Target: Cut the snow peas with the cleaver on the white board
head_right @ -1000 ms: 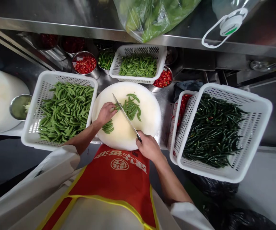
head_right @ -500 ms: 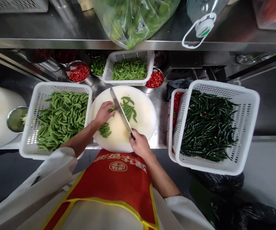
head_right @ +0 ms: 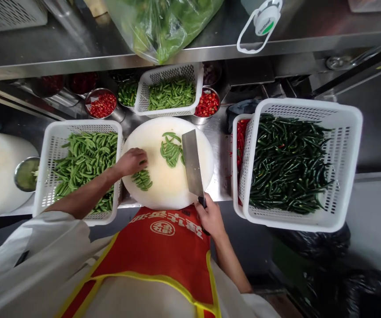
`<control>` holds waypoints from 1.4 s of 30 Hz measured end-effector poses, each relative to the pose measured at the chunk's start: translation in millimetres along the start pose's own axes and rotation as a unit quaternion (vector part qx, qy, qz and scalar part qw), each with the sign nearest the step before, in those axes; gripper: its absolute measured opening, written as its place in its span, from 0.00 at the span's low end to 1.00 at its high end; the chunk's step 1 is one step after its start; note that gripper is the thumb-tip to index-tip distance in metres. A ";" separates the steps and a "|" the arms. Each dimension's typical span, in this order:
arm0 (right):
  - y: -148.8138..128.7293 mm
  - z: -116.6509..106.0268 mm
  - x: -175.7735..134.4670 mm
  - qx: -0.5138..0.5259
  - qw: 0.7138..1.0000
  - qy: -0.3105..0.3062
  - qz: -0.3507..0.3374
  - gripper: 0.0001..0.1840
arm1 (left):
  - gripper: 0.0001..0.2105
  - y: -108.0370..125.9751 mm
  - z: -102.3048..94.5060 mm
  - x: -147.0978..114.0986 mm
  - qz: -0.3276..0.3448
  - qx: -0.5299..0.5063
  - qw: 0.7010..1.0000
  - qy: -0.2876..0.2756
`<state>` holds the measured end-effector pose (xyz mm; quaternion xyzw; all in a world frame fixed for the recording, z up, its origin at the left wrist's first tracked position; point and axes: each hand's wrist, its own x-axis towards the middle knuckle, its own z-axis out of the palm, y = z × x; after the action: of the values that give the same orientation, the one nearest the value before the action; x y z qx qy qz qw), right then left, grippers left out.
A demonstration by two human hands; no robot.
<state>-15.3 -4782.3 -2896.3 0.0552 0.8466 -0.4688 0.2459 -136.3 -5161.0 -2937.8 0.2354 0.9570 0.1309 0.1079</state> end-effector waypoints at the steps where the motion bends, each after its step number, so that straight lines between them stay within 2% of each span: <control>1: 3.4 1.5 -2.5 0.013 1.000 -0.003 0.012 0.17 | 0.04 9.6 -1.4 5.6 -0.002 -0.007 1.000 0.006; 3: 8.9 5.1 -6.3 0.044 0.998 -0.008 0.032 0.18 | 0.06 36.7 1.9 21.3 -0.035 -0.025 0.999 0.021; 7: 16.3 11.0 -10.8 0.076 0.996 -0.006 0.042 0.17 | 0.17 96.3 25.8 54.0 -0.202 -0.070 0.975 0.067; 10: 18.9 11.3 -12.5 0.075 0.996 -0.006 0.037 0.19 | 0.14 117.6 41.4 66.1 -0.265 -0.096 0.954 0.099; 12: 19.5 8.9 -12.7 0.069 0.997 -0.010 0.031 0.20 | 0.08 118.8 44.8 64.2 -0.260 -0.098 0.955 0.104; 14: 19.8 4.4 -12.3 0.059 0.998 -0.017 0.026 0.20 | 0.04 114.9 44.1 53.9 -0.222 -0.093 0.966 0.095; 18: 21.4 -7.6 -11.1 0.024 0.999 -0.036 0.008 0.20 | 0.04 109.6 45.1 19.6 -0.128 -0.097 0.985 0.061; 21: 24.8 -14.0 -10.9 0.020 0.998 -0.051 0.001 0.20 | 0.06 114.2 53.5 -0.6 -0.091 -0.109 0.988 0.060; 26: 29.2 -19.1 -12.2 0.012 0.997 -0.075 0.011 0.22 | 0.08 125.7 64.0 -6.4 -0.110 -0.133 0.982 0.079; 29: 30.2 -27.5 -16.7 -0.024 0.997 -0.080 -0.005 0.20 | 0.08 124.5 61.2 -3.5 -0.128 -0.151 0.974 0.109; 31: 32.0 -37.4 -23.0 -0.049 0.994 -0.093 -0.016 0.17 | 0.08 119.9 56.4 -3.5 -0.169 -0.153 0.965 0.129; 34: 36.8 -53.0 -36.0 -0.081 0.988 -0.125 -0.031 0.12 | 0.05 112.9 48.8 -7.9 -0.232 -0.144 0.958 0.091; 36: 39.4 -58.0 -44.3 -0.105 0.984 -0.136 -0.047 0.10 | 0.05 111.5 46.2 -12.1 -0.238 -0.140 0.960 0.046; 38: 39.5 -55.6 -50.0 -0.120 0.980 -0.143 -0.062 0.10 | 0.05 112.7 46.6 -15.2 -0.224 -0.141 0.964 0.025; 42: 31.3 -37.3 -52.9 -0.130 0.977 -0.155 -0.064 0.13 | 0.07 116.2 51.9 -17.5 -0.191 -0.153 0.969 0.019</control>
<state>27.4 -4727.0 -2879.2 -0.1046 0.8536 -0.3727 0.3486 -58.2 -5059.7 -2949.2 0.0263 0.9548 0.2570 0.1471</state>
